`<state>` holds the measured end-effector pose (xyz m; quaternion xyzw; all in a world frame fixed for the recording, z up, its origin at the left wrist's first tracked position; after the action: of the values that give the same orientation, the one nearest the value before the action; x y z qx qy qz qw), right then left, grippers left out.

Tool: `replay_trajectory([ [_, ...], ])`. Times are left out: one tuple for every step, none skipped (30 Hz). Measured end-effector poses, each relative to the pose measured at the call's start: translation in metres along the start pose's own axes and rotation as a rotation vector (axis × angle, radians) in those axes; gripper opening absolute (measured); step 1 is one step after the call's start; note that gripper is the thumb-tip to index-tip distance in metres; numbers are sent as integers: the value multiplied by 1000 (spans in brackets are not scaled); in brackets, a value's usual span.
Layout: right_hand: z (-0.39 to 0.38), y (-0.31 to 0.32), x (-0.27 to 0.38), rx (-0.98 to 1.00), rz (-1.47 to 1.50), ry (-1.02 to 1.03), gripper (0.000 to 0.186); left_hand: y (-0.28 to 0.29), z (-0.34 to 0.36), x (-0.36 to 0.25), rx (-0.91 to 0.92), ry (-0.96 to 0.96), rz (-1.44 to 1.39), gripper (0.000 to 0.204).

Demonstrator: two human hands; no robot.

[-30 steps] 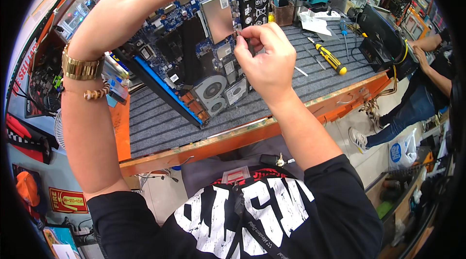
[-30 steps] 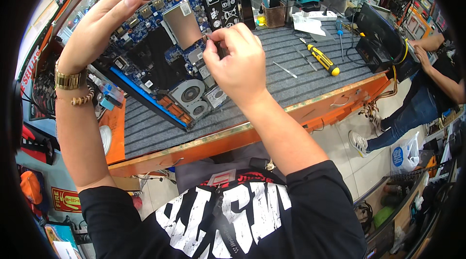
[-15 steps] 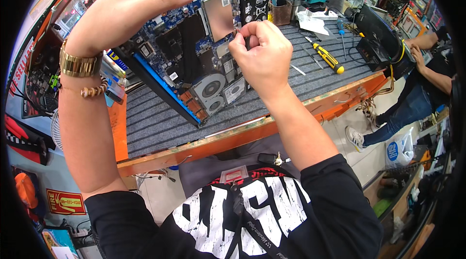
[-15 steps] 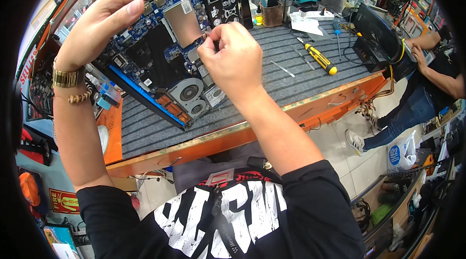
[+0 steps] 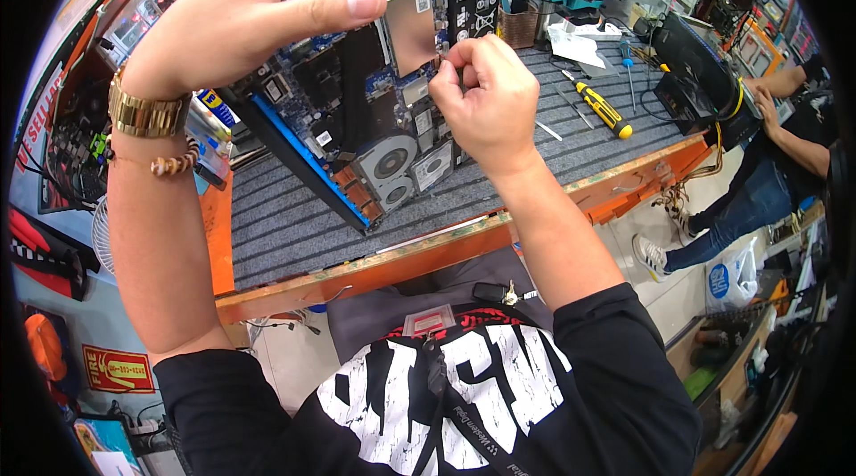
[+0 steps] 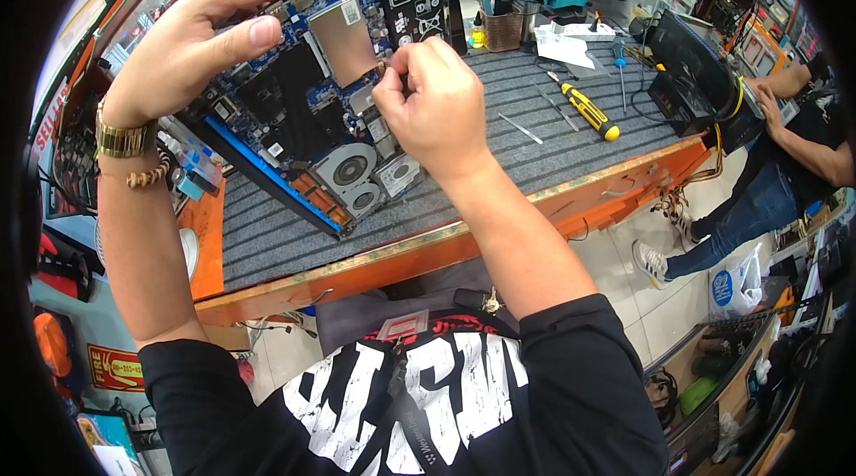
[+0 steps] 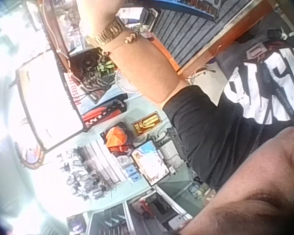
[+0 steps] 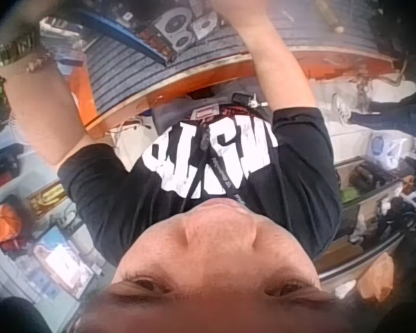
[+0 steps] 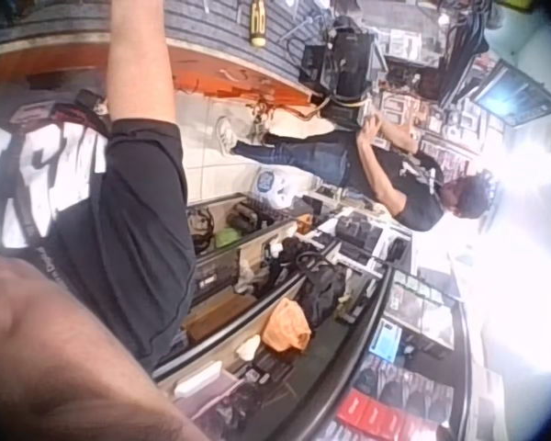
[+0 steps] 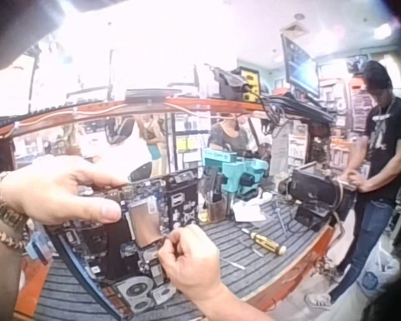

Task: The person pries the edge of a laptop case with a tool, removes the back cover, and touches the internal components including the motherboard.

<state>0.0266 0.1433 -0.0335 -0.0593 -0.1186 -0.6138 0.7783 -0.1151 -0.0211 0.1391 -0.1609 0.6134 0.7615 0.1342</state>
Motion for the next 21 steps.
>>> replay_trajectory([
  [0,0,0,-2,-6,13,11,-1,0,-1,27,3,-21,70],
  [0,-2,1,0,-5,13,11,-1,-1,0,26,4,-22,70],
  [0,-2,2,-5,-3,4,11,0,-1,0,20,2,-11,71],
  [1,-2,3,-9,-1,-6,11,0,-1,0,14,1,0,71],
  [1,-2,3,-9,-1,-5,11,0,-2,1,13,0,0,71],
  [0,-2,3,-14,-6,-2,11,1,-2,2,1,2,9,72],
  [0,-2,2,-18,-11,0,12,1,-2,2,-11,4,18,72],
  [-1,-3,2,-19,-12,1,12,1,-2,1,-11,3,18,72],
  [-1,-3,2,-29,-24,3,12,-1,-2,1,3,18,-25,72],
  [-1,-3,2,-39,-37,6,12,-2,-1,0,17,32,-68,72],
  [-1,-2,1,-39,-38,7,12,-2,0,-1,16,30,-68,72],
  [-2,-3,1,-42,-40,9,13,-2,0,-1,24,29,-70,72],
  [-2,-4,1,-45,-43,10,13,-2,-1,-1,32,27,-73,72],
  [-2,-5,1,-43,-39,10,13,-2,-1,0,30,31,-73,72],
  [-2,-4,1,-40,-45,14,13,-1,-1,0,29,18,-59,72],
  [-2,-5,1,-36,-50,18,13,-1,-2,-1,28,5,-45,71],
  [-1,-6,2,-35,-48,18,13,0,-3,-1,27,8,-45,71],
  [-1,-5,3,-42,-50,22,13,0,-2,-1,28,18,-45,71],
  [-1,-4,3,-49,-52,27,13,-1,-1,0,30,29,-45,71],
  [-1,-4,2,-48,-56,24,13,-2,0,1,33,26,-48,71],
  [-2,-4,2,-52,-57,26,12,-1,-1,1,29,14,-37,71],
])
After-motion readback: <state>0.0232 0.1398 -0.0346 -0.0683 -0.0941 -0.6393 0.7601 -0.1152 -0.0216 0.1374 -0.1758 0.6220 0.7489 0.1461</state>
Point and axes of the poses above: each hand's wrist, its own z-axis towards the middle knuckle, its own y-axis out of the back of the hand, x = y × z, the point moved 5 cm from there along z, towards the middle knuckle, and after that the axes turned 4 degrees about y, right-handed, at the moved point
